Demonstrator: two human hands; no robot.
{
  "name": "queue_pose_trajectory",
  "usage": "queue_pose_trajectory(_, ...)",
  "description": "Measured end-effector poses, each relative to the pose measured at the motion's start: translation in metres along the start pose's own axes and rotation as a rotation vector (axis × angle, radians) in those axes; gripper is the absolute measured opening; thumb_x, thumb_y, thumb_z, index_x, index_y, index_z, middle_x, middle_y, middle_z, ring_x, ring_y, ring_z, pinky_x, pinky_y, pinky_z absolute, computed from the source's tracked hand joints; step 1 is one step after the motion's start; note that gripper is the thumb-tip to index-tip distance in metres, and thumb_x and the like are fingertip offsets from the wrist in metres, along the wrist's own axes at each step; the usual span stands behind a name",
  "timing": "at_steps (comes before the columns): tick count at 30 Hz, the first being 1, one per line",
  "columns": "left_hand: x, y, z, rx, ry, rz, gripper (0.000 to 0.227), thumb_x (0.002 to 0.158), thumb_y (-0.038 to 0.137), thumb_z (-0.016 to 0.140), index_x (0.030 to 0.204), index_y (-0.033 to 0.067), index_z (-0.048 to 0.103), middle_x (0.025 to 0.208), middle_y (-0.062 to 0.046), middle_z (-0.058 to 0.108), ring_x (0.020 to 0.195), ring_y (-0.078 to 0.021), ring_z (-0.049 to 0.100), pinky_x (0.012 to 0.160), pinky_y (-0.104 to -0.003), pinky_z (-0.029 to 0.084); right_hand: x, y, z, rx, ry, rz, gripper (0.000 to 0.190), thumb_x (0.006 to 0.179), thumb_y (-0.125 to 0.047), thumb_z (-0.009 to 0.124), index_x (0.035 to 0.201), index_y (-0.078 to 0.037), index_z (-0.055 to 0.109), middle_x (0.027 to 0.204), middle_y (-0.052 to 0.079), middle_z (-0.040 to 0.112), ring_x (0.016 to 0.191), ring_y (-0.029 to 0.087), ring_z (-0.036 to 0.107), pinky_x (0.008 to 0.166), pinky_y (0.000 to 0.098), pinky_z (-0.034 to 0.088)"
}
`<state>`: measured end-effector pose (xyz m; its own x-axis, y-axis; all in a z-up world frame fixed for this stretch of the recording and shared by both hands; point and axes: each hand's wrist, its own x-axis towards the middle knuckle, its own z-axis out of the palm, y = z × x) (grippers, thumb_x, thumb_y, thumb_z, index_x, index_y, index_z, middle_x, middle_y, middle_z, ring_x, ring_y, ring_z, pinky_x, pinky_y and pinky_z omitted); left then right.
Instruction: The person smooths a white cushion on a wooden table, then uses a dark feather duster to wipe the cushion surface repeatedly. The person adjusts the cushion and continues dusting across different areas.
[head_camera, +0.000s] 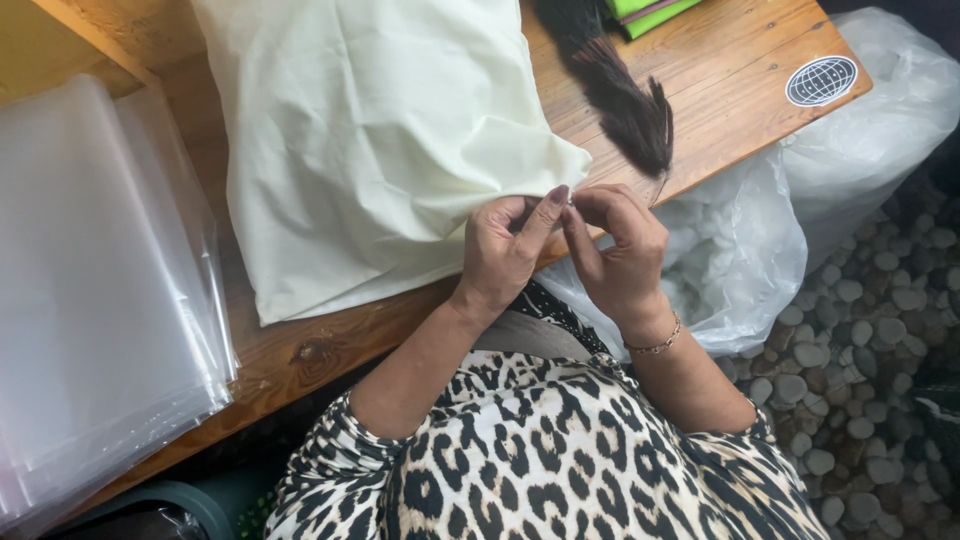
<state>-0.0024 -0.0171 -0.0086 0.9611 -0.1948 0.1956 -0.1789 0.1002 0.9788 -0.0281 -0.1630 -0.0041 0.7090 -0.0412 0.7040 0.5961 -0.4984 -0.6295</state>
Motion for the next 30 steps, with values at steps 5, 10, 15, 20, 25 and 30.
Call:
queue_pose_trajectory(5,0.005,0.007,0.009,-0.075,0.027,-0.079,0.025,0.096,0.028,0.075,0.084,0.0070,0.079,0.072,-0.010,0.076,0.078,-0.0137,0.075,0.075,-0.032,0.061,-0.004,0.005,-0.002,0.089,0.002,0.108,0.005,0.099,0.007,0.068,0.098,0.008,0.073,0.079,0.016,0.068,0.077,0.025,0.074,0.061,0.0349,0.061)
queue_pose_trajectory(10,0.003,0.005,0.011,-0.104,0.116,-0.102,0.028,0.100,0.022,0.067,0.083,0.0015,0.075,0.074,-0.008,0.076,0.077,-0.0135,0.073,0.074,-0.033,0.062,-0.003,0.004,-0.001,0.133,-0.024,0.140,0.007,0.099,0.005,0.067,0.095,0.007,0.073,0.077,0.015,0.069,0.077,0.025,0.075,0.061,0.0363,0.062)
queue_pose_trajectory(15,0.003,0.016,0.012,0.140,0.181,0.138,0.030,0.104,0.019,0.061,0.089,-0.0056,0.068,0.074,-0.022,0.069,0.082,-0.0297,0.074,0.066,-0.042,0.059,-0.003,0.024,-0.007,-0.007,0.006,0.068,0.010,0.102,-0.001,0.070,0.093,0.002,0.074,0.074,0.011,0.070,0.071,0.025,0.073,0.060,0.0338,0.058)
queue_pose_trajectory(20,0.010,0.020,0.004,0.049,0.129,0.074,0.028,0.101,0.023,0.066,0.088,-0.0004,0.070,0.072,-0.013,0.068,0.082,-0.0130,0.065,0.066,-0.036,0.057,0.009,0.014,-0.025,0.168,-0.064,0.162,0.011,0.101,-0.008,0.072,0.097,0.002,0.072,0.084,0.013,0.068,0.076,0.018,0.068,0.061,0.0327,0.056)
queue_pose_trajectory(25,0.010,0.015,0.007,-0.096,0.043,-0.011,0.028,0.101,0.026,0.067,0.085,0.0033,0.071,0.072,-0.001,0.064,0.079,-0.0061,0.056,0.067,-0.029,0.055,0.009,0.017,-0.022,0.292,-0.093,0.240,0.037,0.103,-0.009,0.067,0.134,0.008,0.055,0.111,0.020,0.057,0.088,0.022,0.065,0.072,0.0371,0.062)
queue_pose_trajectory(30,0.006,0.024,0.003,0.048,-0.052,0.122,0.020,0.095,0.020,0.074,0.092,0.0013,0.068,0.080,-0.013,0.073,0.074,-0.0189,0.074,0.065,-0.033,0.061,0.005,0.012,-0.015,0.303,-0.113,0.283,0.008,0.100,-0.002,0.070,0.099,0.004,0.075,0.061,0.010,0.067,0.066,0.014,0.071,0.068,0.0265,0.056)
